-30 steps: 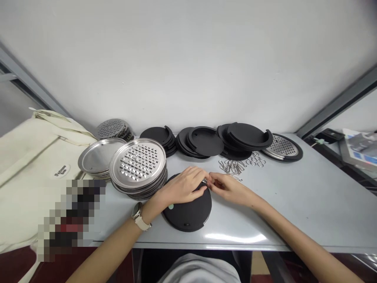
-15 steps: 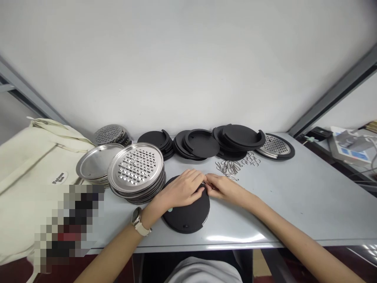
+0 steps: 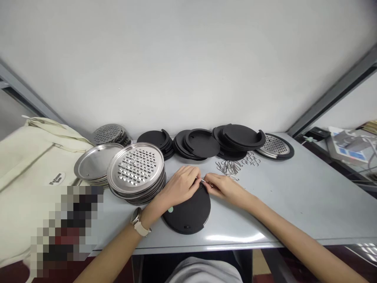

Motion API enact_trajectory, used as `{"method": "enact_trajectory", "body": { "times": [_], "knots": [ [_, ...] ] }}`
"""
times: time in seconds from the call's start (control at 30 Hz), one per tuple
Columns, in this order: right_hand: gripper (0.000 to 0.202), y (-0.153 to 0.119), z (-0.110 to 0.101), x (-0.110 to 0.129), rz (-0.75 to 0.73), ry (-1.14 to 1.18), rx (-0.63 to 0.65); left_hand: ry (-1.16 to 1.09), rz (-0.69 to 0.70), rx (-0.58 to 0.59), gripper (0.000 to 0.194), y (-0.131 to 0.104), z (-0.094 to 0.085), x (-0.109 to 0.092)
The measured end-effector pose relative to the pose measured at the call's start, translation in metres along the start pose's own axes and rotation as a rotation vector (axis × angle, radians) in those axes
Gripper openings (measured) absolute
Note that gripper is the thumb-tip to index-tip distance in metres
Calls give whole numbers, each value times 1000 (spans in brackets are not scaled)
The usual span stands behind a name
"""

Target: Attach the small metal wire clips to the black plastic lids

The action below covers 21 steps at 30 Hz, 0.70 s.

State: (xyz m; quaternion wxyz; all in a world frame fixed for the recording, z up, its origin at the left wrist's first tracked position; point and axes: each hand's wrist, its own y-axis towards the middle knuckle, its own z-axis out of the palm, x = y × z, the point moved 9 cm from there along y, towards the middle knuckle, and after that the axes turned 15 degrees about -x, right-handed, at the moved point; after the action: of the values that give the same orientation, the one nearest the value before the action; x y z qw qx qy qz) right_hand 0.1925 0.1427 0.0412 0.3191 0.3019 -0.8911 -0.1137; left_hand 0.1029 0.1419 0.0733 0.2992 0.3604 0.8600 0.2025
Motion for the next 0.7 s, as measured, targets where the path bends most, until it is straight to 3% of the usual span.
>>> {"method": "enact_trajectory", "body": {
  "times": [0.2, 0.7],
  "knots": [
    [20, 0, -1, 2, -46, -13, -27, -98, 31, 3, 13, 0, -2, -5],
    [27, -1, 1, -2, -185, -226, -129, -203, -67, -54, 15, 3, -3, 6]
  ]
}}
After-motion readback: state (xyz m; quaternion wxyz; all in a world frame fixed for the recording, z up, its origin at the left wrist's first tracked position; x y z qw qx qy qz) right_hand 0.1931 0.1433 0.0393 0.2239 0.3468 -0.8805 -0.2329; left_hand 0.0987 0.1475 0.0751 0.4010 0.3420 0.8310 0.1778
